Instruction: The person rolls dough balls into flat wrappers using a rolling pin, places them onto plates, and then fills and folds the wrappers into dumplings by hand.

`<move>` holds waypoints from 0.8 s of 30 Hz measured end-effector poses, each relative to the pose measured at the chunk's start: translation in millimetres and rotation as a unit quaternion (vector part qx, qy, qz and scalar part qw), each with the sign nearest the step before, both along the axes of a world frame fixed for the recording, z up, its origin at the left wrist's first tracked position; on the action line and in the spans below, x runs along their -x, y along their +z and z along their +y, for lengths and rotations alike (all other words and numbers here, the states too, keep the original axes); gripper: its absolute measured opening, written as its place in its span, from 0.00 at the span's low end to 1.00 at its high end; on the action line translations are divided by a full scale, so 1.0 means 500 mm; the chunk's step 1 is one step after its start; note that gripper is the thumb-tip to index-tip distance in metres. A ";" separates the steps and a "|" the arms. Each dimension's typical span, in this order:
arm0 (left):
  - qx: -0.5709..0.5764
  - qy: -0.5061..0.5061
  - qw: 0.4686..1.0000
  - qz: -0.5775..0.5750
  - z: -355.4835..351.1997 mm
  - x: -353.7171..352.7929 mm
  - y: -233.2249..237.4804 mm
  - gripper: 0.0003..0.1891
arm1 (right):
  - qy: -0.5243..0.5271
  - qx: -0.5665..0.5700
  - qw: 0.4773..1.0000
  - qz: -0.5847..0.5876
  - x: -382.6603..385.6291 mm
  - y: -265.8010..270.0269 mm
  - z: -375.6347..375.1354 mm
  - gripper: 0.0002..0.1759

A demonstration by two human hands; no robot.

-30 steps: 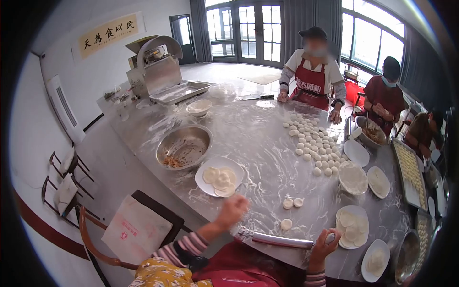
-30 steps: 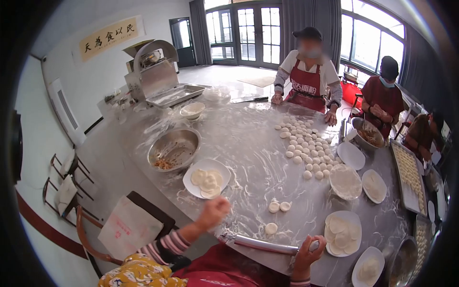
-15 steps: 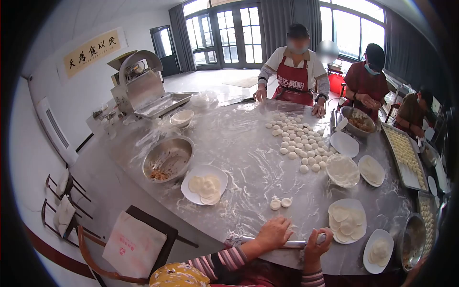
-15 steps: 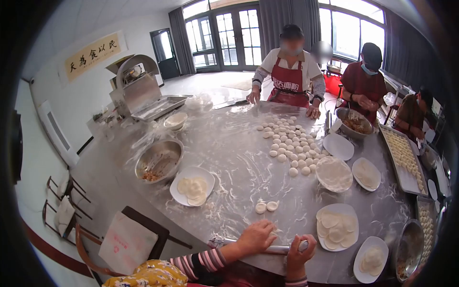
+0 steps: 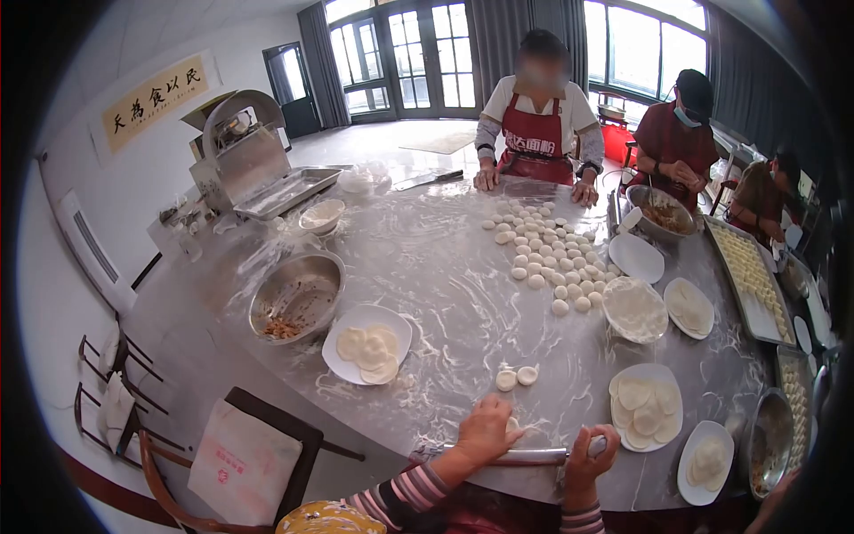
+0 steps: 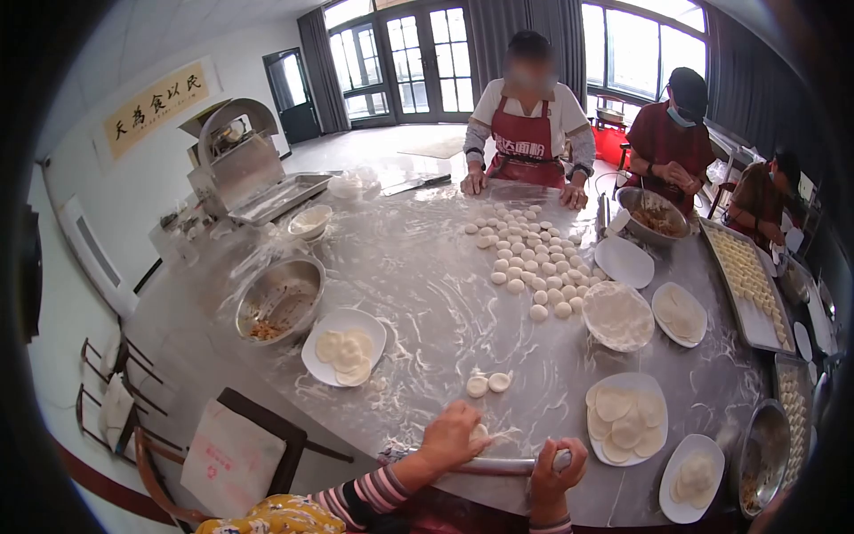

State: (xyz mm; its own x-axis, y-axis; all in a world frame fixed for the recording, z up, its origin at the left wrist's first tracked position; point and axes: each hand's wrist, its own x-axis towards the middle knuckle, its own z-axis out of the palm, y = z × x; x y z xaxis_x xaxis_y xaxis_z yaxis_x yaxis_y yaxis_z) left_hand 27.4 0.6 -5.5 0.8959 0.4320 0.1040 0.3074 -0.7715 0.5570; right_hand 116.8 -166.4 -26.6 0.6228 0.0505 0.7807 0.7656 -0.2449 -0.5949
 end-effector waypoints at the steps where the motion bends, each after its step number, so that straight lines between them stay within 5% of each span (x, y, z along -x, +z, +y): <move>1: 0.000 0.000 1.000 0.001 0.003 0.000 0.000 0.20 | 0.003 -0.002 1.000 -0.001 0.000 -0.002 0.000 0.11; 10: 0.053 0.001 0.998 0.015 -0.001 0.001 0.007 0.20 | 0.008 0.003 1.000 0.005 0.005 0.012 0.001 0.10; 12: 0.003 -0.032 0.989 -0.148 -0.005 -0.001 -0.001 0.15 | 0.008 0.000 1.000 0.009 0.007 0.012 0.002 0.11; 19: -0.027 -0.063 0.985 -0.158 -0.013 -0.006 -0.027 0.10 | 0.012 0.000 1.000 0.017 0.003 -0.002 -0.003 0.11; 24: 0.054 -0.066 0.987 -0.135 -0.016 -0.002 -0.014 0.11 | 0.009 -0.004 1.000 0.010 -0.001 -0.005 -0.003 0.12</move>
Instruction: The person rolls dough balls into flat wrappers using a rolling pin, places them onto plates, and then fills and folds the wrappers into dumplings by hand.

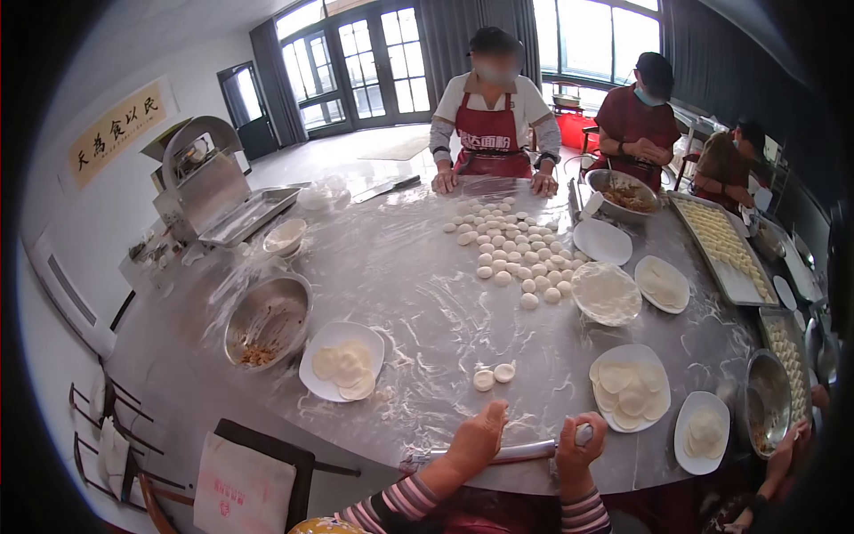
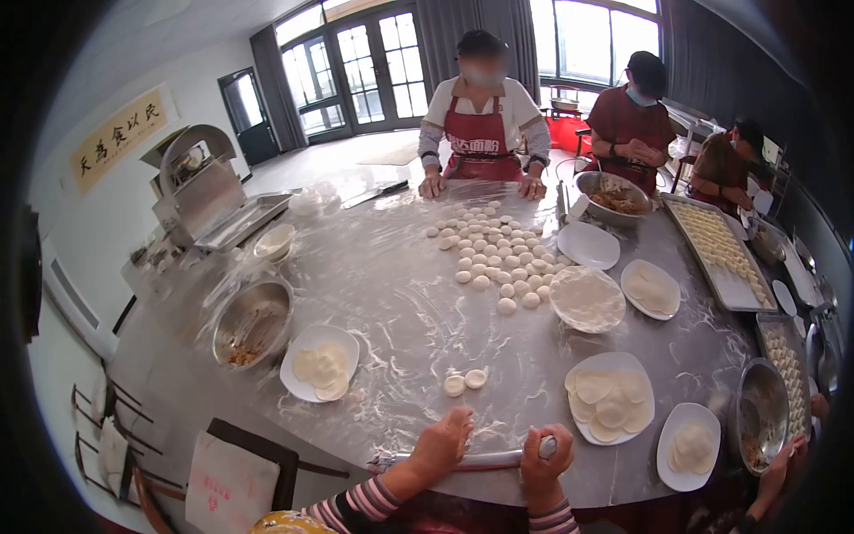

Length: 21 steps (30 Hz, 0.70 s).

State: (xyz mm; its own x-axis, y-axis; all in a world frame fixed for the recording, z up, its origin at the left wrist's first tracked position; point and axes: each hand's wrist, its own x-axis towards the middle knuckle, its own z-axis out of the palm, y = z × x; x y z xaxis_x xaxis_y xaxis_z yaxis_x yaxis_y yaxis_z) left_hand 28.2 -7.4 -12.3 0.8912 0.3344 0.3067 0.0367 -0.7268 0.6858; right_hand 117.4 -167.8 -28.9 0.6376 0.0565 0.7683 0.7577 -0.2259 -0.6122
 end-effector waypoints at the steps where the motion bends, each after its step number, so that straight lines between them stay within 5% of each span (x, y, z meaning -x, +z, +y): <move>1: -0.001 -0.006 1.000 0.000 0.000 0.000 0.002 0.11 | 0.002 0.001 1.000 0.000 0.000 0.002 0.000 0.12; 21: -0.059 -0.082 0.994 -0.039 0.009 -0.001 -0.009 0.09 | 0.000 0.003 1.000 -0.025 0.001 0.020 0.005 0.13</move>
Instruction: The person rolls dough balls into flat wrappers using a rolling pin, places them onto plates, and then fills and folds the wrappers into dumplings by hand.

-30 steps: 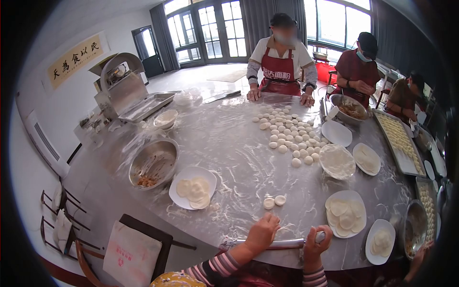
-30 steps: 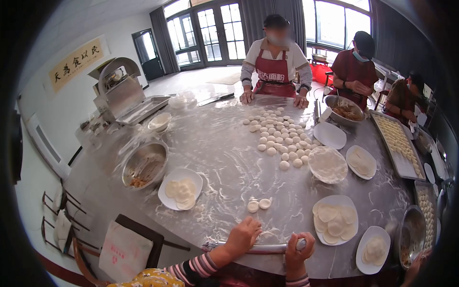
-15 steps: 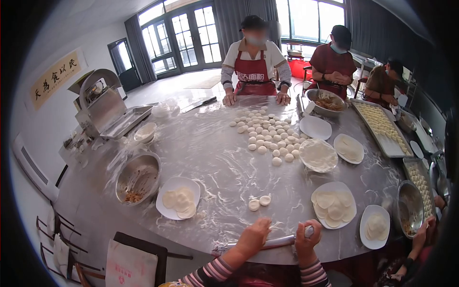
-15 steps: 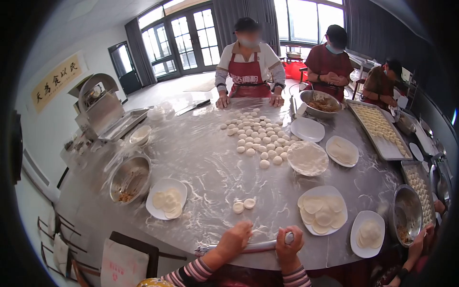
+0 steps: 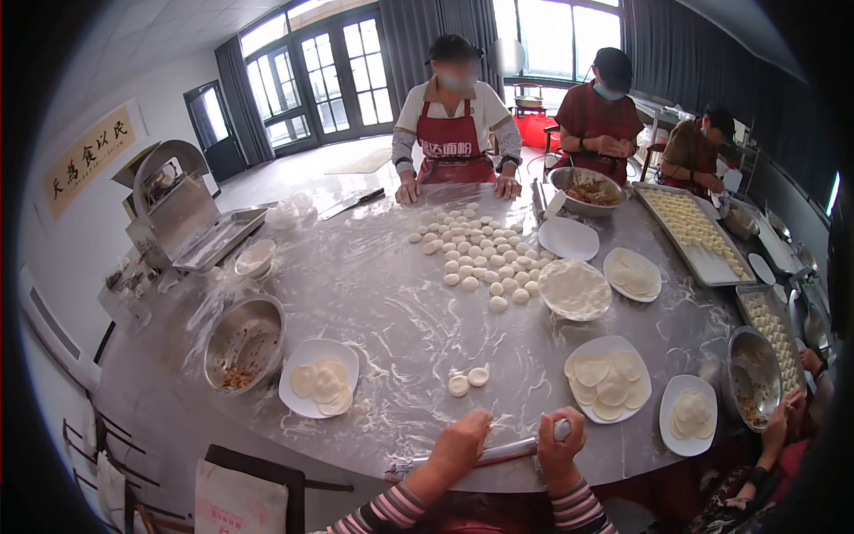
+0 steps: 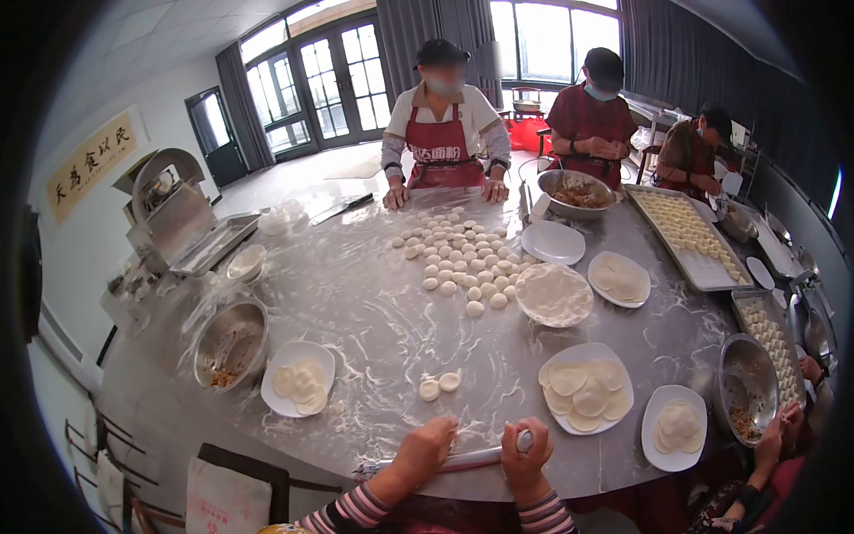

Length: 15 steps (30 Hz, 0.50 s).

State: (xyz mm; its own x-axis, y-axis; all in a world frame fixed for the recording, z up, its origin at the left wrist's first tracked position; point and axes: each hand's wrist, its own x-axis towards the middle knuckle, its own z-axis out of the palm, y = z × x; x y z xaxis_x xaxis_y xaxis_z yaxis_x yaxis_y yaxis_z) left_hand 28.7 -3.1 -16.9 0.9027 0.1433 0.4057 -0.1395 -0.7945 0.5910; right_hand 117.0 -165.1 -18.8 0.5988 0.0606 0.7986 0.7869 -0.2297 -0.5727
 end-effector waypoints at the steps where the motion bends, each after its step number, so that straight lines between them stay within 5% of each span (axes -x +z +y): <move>1: 0.000 -0.001 1.000 -0.001 0.000 0.000 -0.001 0.09 | -0.003 0.000 1.000 -0.005 0.000 0.001 0.000 0.13; 15: 0.002 0.034 0.999 0.041 -0.004 0.000 0.012 0.10 | -0.007 -0.005 1.000 0.000 -0.001 -0.007 0.000 0.13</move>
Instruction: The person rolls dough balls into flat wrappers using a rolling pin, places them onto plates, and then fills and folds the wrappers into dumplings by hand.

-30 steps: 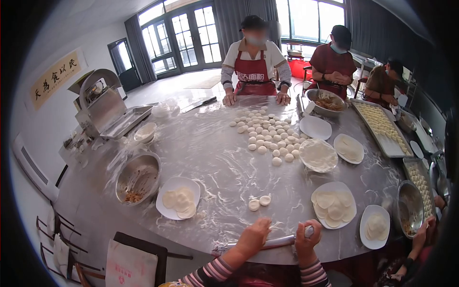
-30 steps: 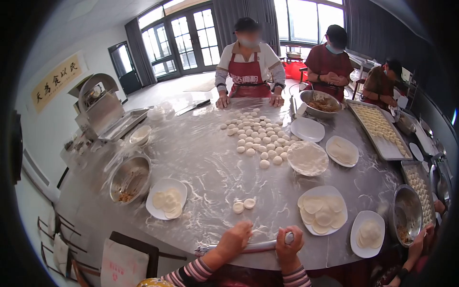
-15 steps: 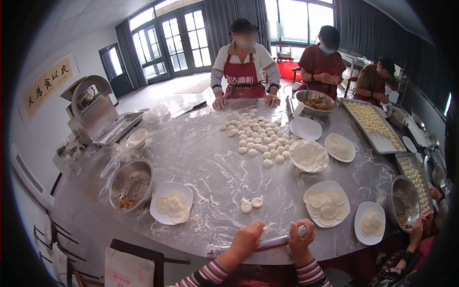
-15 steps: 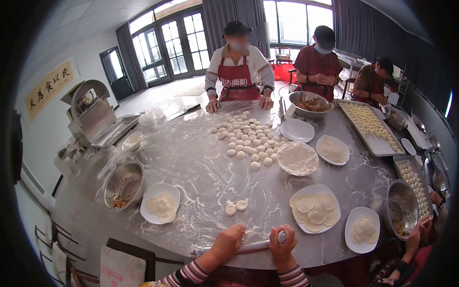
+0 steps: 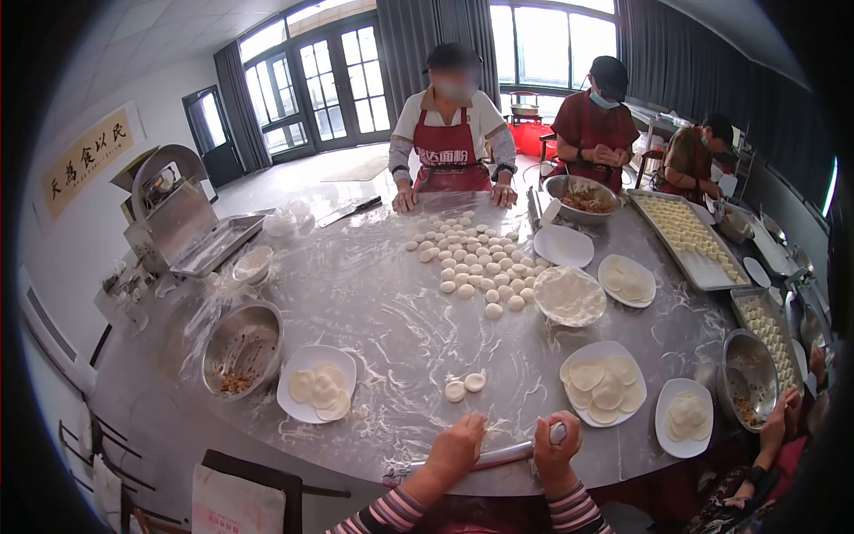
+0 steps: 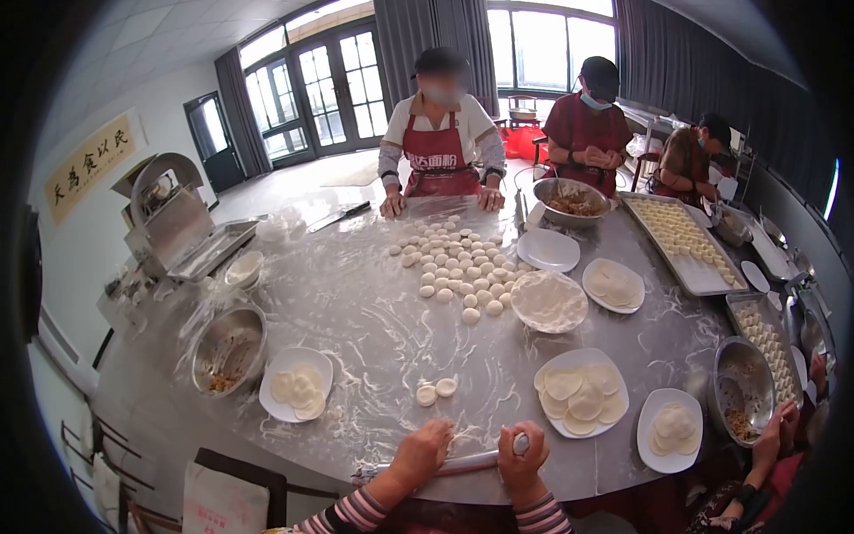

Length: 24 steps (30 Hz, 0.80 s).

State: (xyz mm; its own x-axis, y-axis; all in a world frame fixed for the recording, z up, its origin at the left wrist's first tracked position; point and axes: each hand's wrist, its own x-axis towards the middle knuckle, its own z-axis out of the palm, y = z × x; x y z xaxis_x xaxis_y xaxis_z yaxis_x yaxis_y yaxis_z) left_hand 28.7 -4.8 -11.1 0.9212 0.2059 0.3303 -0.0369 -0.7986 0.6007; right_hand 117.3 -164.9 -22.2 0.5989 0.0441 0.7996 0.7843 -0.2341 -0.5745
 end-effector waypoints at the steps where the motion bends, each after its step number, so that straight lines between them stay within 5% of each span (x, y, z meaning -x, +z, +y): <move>1: 0.000 0.000 1.000 -0.001 0.000 0.000 0.000 0.10 | 0.002 -0.001 1.000 0.005 0.000 -0.002 0.000 0.13; 24: 0.014 0.023 1.000 0.009 0.000 0.000 -0.006 0.12 | 0.009 -0.012 1.000 0.010 0.001 -0.005 -0.001 0.14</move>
State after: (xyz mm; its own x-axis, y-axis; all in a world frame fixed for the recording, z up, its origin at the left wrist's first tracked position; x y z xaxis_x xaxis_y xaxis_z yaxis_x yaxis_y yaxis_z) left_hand 28.8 -4.7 -13.9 0.9163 0.2572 0.3070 0.0104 -0.7815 0.6238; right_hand 116.8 -165.4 -24.7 0.6145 0.0364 0.7881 0.7762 -0.2066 -0.5957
